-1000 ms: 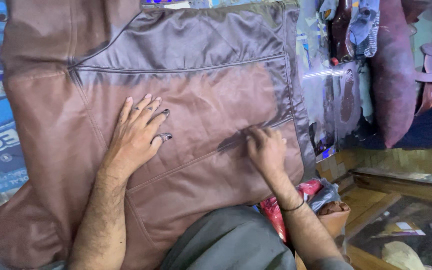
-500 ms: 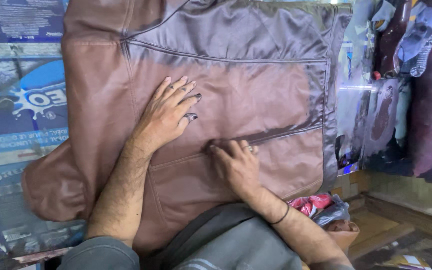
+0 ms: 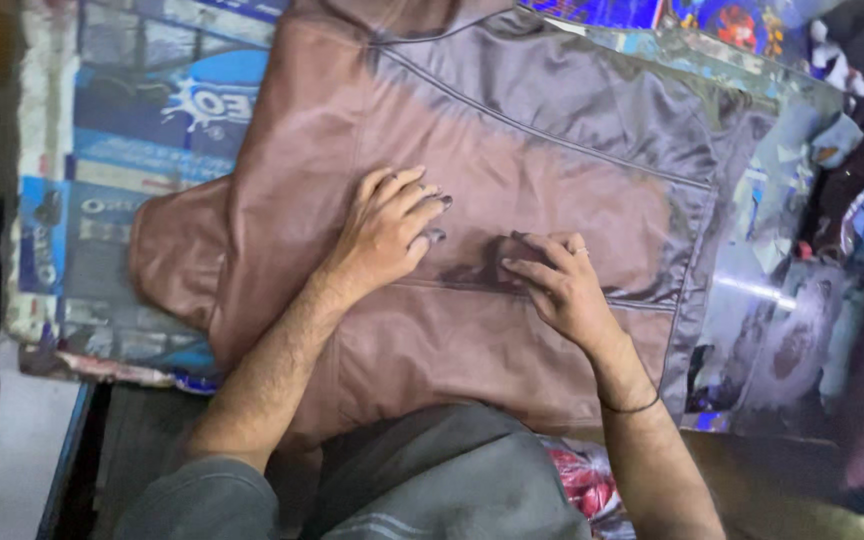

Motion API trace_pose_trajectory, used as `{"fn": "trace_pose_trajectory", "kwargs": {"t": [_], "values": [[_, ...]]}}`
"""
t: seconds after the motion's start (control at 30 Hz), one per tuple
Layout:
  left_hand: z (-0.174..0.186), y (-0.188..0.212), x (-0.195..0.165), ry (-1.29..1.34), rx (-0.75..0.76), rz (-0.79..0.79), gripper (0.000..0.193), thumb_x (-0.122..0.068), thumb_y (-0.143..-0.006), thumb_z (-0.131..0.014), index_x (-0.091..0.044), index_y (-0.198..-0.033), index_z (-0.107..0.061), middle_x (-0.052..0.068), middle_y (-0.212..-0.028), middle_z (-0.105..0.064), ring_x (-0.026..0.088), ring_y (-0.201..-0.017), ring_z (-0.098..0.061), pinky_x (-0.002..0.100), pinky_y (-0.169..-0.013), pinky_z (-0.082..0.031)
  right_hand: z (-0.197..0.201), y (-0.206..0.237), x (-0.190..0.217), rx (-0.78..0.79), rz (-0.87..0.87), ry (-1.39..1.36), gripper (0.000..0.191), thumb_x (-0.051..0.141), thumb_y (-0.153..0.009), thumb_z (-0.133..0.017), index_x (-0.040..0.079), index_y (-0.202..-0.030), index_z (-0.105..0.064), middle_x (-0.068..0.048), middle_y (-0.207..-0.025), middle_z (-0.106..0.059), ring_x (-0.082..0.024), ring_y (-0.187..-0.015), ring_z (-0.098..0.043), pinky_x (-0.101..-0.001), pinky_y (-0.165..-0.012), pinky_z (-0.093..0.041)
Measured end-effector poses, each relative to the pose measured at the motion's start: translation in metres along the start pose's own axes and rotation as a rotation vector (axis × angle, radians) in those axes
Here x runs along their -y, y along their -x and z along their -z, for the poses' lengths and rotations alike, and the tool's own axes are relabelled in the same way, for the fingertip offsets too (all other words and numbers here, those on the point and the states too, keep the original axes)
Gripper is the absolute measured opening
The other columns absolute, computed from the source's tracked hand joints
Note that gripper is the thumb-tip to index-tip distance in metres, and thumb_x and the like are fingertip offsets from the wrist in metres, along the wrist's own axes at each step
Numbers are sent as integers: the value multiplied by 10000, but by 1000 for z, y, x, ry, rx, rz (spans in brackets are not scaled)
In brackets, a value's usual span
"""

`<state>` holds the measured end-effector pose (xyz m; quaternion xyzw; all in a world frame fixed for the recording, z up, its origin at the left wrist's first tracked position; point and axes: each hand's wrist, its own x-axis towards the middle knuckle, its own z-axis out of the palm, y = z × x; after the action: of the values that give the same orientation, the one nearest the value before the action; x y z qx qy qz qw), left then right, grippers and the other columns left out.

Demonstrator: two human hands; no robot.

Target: The person applies dark dye to a brown leather jacket laid on a work table, rubbing the dye in with a sponge over the front panels. They pour more dye from a bottle onto the sponge, reposition the jacket, and continue working the dye across the surface by hand.

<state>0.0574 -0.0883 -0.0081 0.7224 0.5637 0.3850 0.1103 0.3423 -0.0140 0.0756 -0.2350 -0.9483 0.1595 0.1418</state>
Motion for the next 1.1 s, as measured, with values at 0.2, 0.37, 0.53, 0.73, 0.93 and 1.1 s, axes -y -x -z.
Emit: {"fn": "trace_pose_trajectory", "kwargs": {"t": [0.2,0.37,0.53,0.73,0.93,1.1], "values": [[40,88,-20,-355,-4,250,682,-343,-673,-878,-64,-1256,-660,120,-1491,-514,324,-1477,-337,665,-1195,-121,-30,-90,15,250,528,-144,414,123,-747,-709,148,-1158,-760,-29,-1308,-670,-324,-1167,-556,-429,-1009,-464],[46,118,-26,-399,-23,375,997,-489,-671,-881,-4,-1457,-505,119,-1605,-403,352,-1532,-245,636,-1224,-123,-63,-122,36,315,719,-54,322,204,-859,-620,189,-1144,-771,0,-1303,-677,-290,-1246,-541,-460,-997,-426],[42,126,-23,-396,-81,358,942,-485,-696,-873,-29,-1436,-512,89,-1622,-407,327,-1552,-259,610,-1256,-127,-51,-112,6,558,885,83,337,179,-892,-574,193,-1172,-762,47,-1277,-675,-204,-1180,-560,-437,-1030,-456],[40,128,-23,-429,-111,330,957,-482,-715,-869,-19,-1469,-503,101,-1619,-409,323,-1551,-258,590,-1266,-115,-40,-117,9,563,919,165,274,189,-806,-588,222,-996,-783,91,-1186,-718,-241,-1132,-549,-431,-918,-463],[40,124,-27,-444,-99,322,956,-503,-709,-867,-29,-1457,-506,102,-1607,-427,329,-1542,-274,587,-1257,-120,-57,-114,4,472,1013,146,307,182,-824,-580,193,-1059,-777,74,-1141,-715,-250,-1053,-544,-403,-895,-466],[38,126,-28,-426,-101,343,966,-506,-710,-862,-28,-1468,-502,91,-1605,-435,321,-1546,-283,584,-1264,-129,-32,-77,-43,630,1017,278,251,186,-831,-566,203,-974,-772,90,-1114,-706,-240,-1051,-563,-407,-915,-459]]}}
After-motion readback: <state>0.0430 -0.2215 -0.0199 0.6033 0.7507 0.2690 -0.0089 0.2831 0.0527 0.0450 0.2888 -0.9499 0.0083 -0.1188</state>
